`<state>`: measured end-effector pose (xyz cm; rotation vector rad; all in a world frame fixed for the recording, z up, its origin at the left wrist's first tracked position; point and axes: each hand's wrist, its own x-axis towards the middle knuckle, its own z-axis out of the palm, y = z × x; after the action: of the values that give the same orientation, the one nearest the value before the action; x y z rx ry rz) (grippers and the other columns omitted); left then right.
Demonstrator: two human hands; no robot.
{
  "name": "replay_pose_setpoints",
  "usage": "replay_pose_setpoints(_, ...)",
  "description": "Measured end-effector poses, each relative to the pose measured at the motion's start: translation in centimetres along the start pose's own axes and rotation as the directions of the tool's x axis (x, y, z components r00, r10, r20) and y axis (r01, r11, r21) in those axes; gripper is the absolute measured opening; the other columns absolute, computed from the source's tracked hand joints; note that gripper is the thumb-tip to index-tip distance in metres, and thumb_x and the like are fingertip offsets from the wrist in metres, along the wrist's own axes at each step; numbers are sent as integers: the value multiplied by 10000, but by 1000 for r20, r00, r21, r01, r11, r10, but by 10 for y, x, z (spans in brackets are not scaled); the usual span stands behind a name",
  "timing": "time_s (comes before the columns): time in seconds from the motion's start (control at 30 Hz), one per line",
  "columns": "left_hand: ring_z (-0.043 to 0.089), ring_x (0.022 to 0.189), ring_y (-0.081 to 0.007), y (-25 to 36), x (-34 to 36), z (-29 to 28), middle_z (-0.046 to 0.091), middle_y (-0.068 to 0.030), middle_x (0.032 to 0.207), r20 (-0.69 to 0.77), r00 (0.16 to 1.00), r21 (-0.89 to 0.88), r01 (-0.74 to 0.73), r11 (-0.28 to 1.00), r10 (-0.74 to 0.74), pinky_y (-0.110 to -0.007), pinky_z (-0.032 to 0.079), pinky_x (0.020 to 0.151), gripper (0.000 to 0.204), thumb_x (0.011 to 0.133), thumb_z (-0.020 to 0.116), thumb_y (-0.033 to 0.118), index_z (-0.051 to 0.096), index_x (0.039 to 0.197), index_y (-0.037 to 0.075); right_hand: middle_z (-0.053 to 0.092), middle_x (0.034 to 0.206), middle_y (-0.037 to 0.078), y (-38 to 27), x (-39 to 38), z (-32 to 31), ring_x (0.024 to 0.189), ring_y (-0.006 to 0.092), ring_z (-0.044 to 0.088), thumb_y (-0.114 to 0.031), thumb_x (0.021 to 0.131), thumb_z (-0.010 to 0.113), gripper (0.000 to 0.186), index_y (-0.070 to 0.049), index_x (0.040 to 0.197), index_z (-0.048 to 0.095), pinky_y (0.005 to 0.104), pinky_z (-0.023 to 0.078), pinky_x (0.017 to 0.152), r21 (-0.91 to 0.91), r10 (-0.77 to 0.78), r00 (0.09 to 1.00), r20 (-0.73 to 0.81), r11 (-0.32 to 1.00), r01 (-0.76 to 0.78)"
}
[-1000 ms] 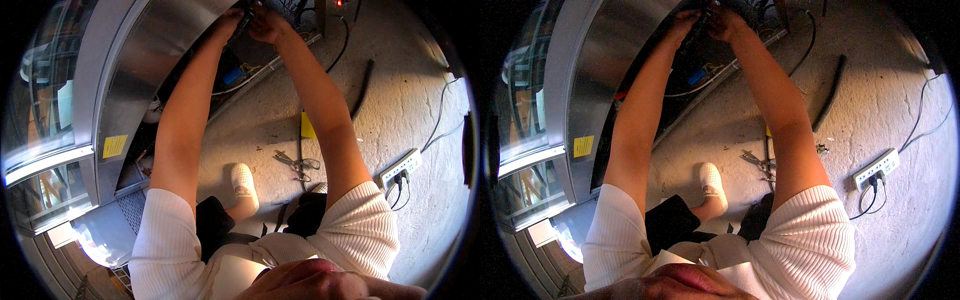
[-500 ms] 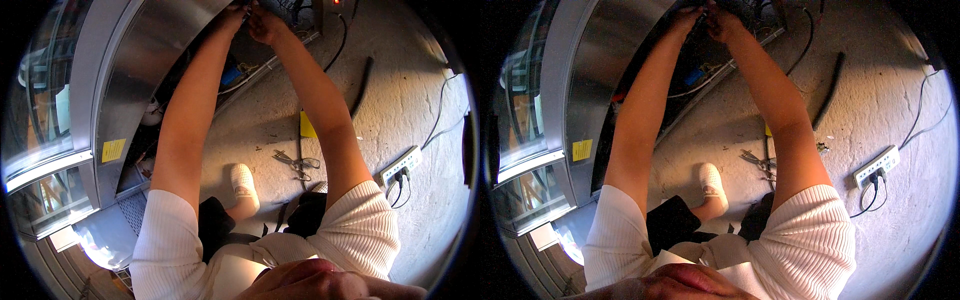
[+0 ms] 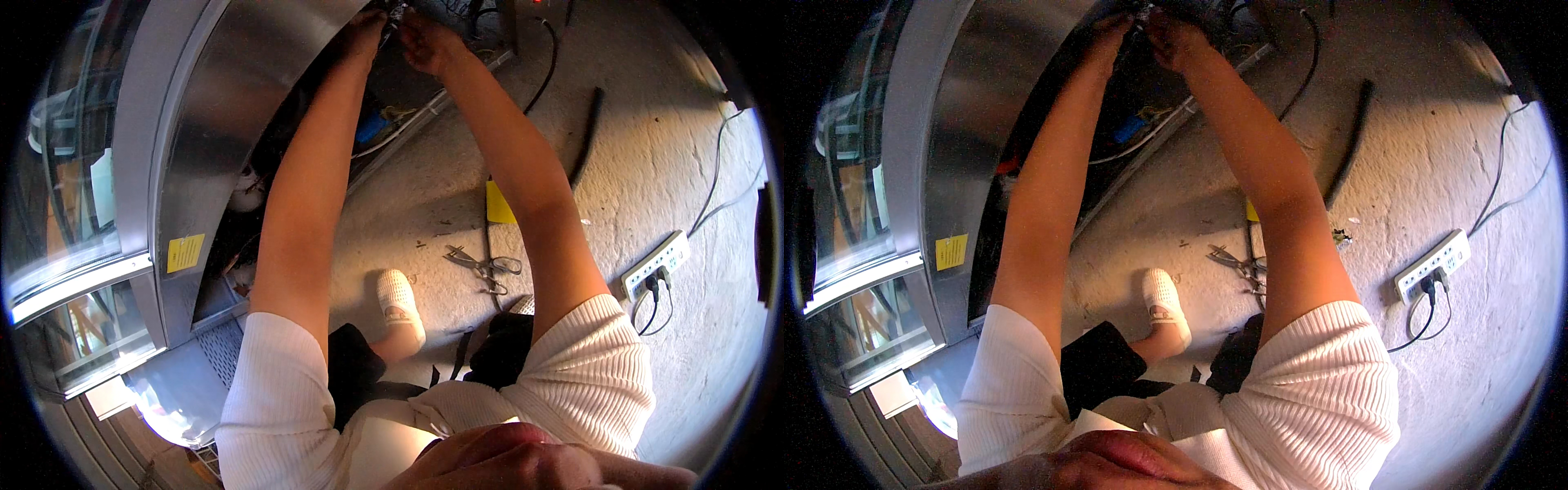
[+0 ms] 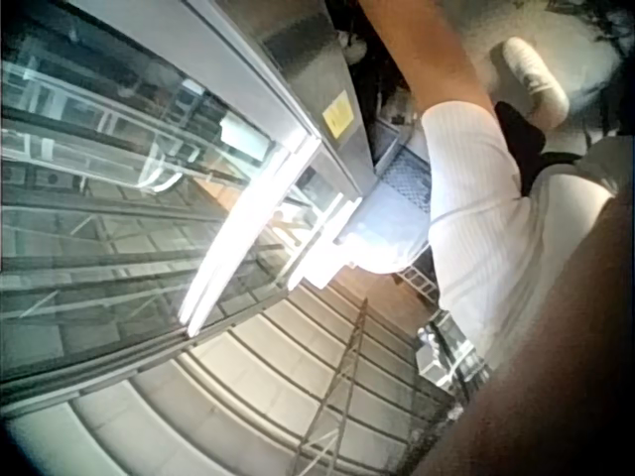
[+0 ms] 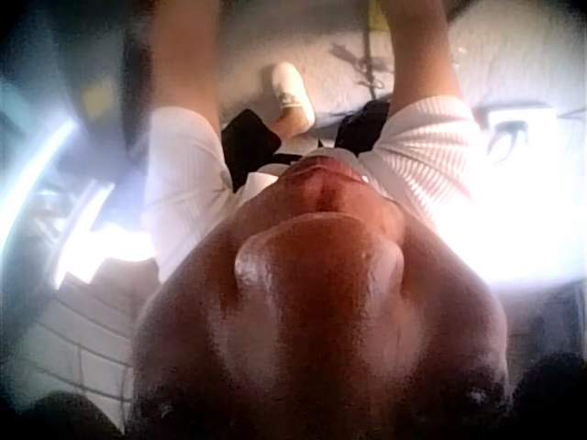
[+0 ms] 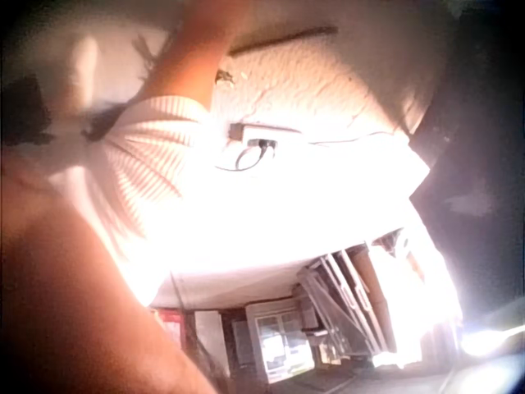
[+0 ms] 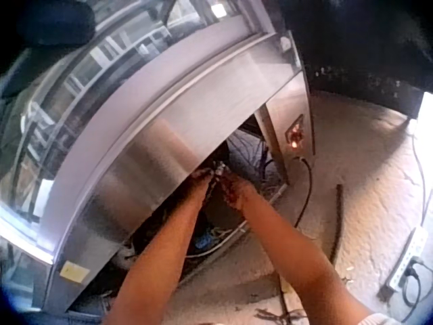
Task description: The person tapes and cuts a plastic component of an appliance before securing it with a screw using their hands.
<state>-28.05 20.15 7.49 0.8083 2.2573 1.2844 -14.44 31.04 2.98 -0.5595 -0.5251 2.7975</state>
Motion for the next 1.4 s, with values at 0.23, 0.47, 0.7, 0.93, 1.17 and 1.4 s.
replay_pose_setpoints(0.23,485,1206,-293,27,-4,7,556,-124,1276,79,997,88,-9,996,2,-475,348,1011,510,843,668,437,584,1246,136,492,585,-9,1,-9,12,353,157,276,-296,951,528,155,-206,870,625,304,253,369,47,19,993,-113,999,-14)
replay_pose_setpoints(0.47,567,1090,-275,38,-5,17,631,-121,1142,-48,980,378,-161,912,193,-416,415,948,407,850,651,406,651,1137,117,415,480,-16,-8,-12,-2,357,151,293,-347,953,528,275,-204,720,555,317,297,382,-87,-10,991,131,996,22)
replay_pose_setpoints(0.7,649,973,-258,20,6,25,706,-118,1008,-178,862,572,-301,763,474,-358,482,885,336,857,634,375,717,1028,98,602,861,-22,4,-30,13,807,118,533,-407,901,657,239,-170,927,637,348,401,950,-150,-128,991,-32,981,122)
replay_pose_setpoints(0.93,645,963,-256,54,-2,27,706,-109,1007,-35,990,483,-100,870,133,-354,475,879,406,823,641,441,714,1038,104,581,771,-24,7,-27,14,614,123,452,-294,892,690,226,-128,1045,685,316,312,505,-63,-224,974,-44,973,221)
replay_pose_setpoints(1.17,617,1034,-273,56,-7,19,685,-149,1048,19,985,416,-165,894,173,-373,453,918,299,879,586,308,700,1056,95,616,927,-90,4,-33,18,821,83,534,-359,922,638,163,-216,997,661,314,413,913,-158,-161,986,-51,976,152)
replay_pose_setpoints(1.4,583,1112,-310,57,-18,37,645,-174,1163,-30,965,462,-218,860,261,-387,435,962,280,881,562,243,688,1073,83,648,982,-29,7,-18,6,757,92,551,-242,928,613,146,-174,1057,617,286,425,683,-214,-288,955,-69,940,267)
